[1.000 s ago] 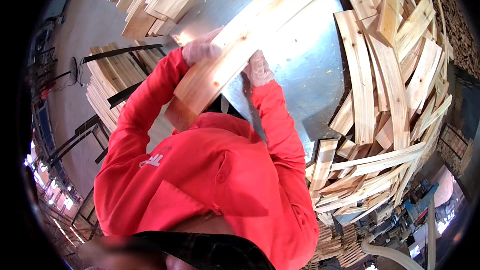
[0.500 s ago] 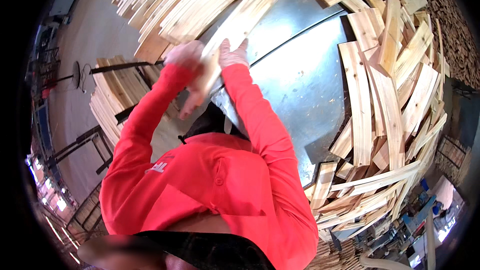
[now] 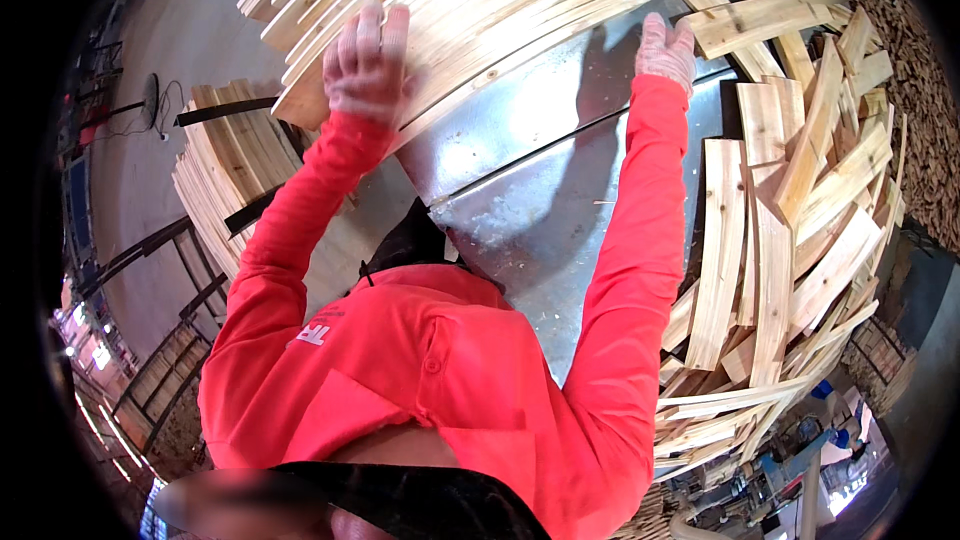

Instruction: The person repeatedly picks up individual wooden planks from a large pile on a metal table, briefly turns them over, and places them into a neat stack on the left side of the table. The process continues throughout the clip with consistent hand movements and no tools used.

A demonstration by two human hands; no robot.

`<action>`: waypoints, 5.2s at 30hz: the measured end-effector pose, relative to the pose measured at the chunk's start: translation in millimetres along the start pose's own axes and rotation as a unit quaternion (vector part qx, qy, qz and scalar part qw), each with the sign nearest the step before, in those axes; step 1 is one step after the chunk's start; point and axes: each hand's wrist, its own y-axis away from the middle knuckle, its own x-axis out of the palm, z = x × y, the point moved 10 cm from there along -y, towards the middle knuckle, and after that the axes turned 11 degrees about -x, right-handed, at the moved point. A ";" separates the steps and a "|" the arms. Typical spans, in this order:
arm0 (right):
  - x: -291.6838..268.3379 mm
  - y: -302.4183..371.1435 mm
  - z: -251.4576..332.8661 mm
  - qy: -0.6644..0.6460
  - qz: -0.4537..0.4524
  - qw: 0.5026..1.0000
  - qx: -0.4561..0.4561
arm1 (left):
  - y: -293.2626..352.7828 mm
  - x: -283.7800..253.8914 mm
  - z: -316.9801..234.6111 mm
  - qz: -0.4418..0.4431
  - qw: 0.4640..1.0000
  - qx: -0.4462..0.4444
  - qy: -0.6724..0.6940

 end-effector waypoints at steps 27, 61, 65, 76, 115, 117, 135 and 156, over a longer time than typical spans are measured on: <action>70.1 197.2 132.9 -0.714 0.129 0.680 0.108 | 55.4 -49.8 -48.2 0.353 0.816 -0.112 0.444; 279.8 477.7 365.3 -0.024 0.324 0.826 -0.461 | 495.3 -65.3 657.8 0.161 0.676 -0.717 0.048; 299.7 525.7 347.2 -0.016 0.394 0.791 -0.467 | 494.4 20.5 649.7 0.146 0.702 -0.675 0.172; 170.3 548.4 183.9 -0.043 0.287 0.946 -0.145 | 412.2 -49.3 605.5 0.013 0.838 -0.519 0.164; 57.3 866.2 -292.9 -0.667 -0.714 0.193 -0.092 | 432.2 5.5 -375.4 0.167 0.670 0.691 0.212; 6.0 875.5 -201.2 -0.616 -0.734 0.286 0.016 | 425.3 -12.3 -359.9 0.162 0.674 0.651 0.310; -372.1 656.3 -254.3 0.453 0.124 0.815 0.340 | 332.8 5.7 -315.9 0.758 0.322 -0.235 0.516; -298.4 112.4 -29.2 0.353 -0.076 0.932 0.017 | 369.6 135.8 -268.1 0.646 0.323 -0.495 0.483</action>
